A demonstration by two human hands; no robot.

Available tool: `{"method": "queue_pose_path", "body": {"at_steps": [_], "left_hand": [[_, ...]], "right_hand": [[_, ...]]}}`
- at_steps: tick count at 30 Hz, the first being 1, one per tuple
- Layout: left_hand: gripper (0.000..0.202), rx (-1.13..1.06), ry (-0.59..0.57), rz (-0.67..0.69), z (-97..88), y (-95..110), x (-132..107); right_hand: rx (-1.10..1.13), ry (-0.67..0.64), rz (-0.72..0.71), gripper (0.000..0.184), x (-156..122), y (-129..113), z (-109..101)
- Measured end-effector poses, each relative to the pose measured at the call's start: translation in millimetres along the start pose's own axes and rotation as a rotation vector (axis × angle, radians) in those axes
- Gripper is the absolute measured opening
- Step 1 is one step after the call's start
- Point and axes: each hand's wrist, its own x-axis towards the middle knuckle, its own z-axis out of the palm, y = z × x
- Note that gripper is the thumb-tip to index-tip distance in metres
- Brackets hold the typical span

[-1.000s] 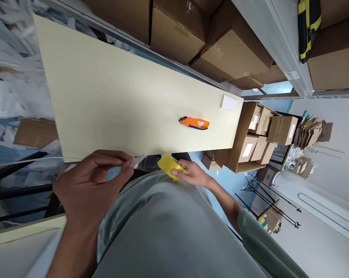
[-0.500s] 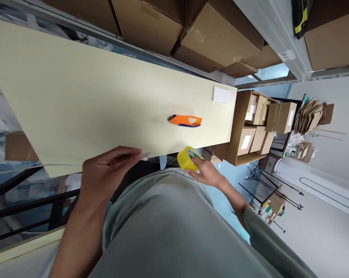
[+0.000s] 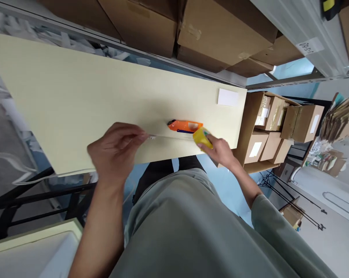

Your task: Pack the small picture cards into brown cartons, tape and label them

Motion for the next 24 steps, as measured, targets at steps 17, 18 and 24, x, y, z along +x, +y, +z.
{"method": "queue_pose_path", "body": {"at_steps": [17, 18, 24], "left_hand": [[0.021, -0.076, 0.305, -0.072, -4.7, -85, 81], [0.020, -0.080, 0.280, -0.097, -6.1, -89, 82], [0.022, -0.085, 0.184, -0.127, -20.0, -116, 82]], "right_hand": [[-0.338, 0.130, -0.319, 0.052, 166, -3, -15], [-0.329, 0.144, -0.380, 0.050, 169, 1, -12], [-0.360, 0.196, -0.543, 0.040, 174, 14, 11]]}}
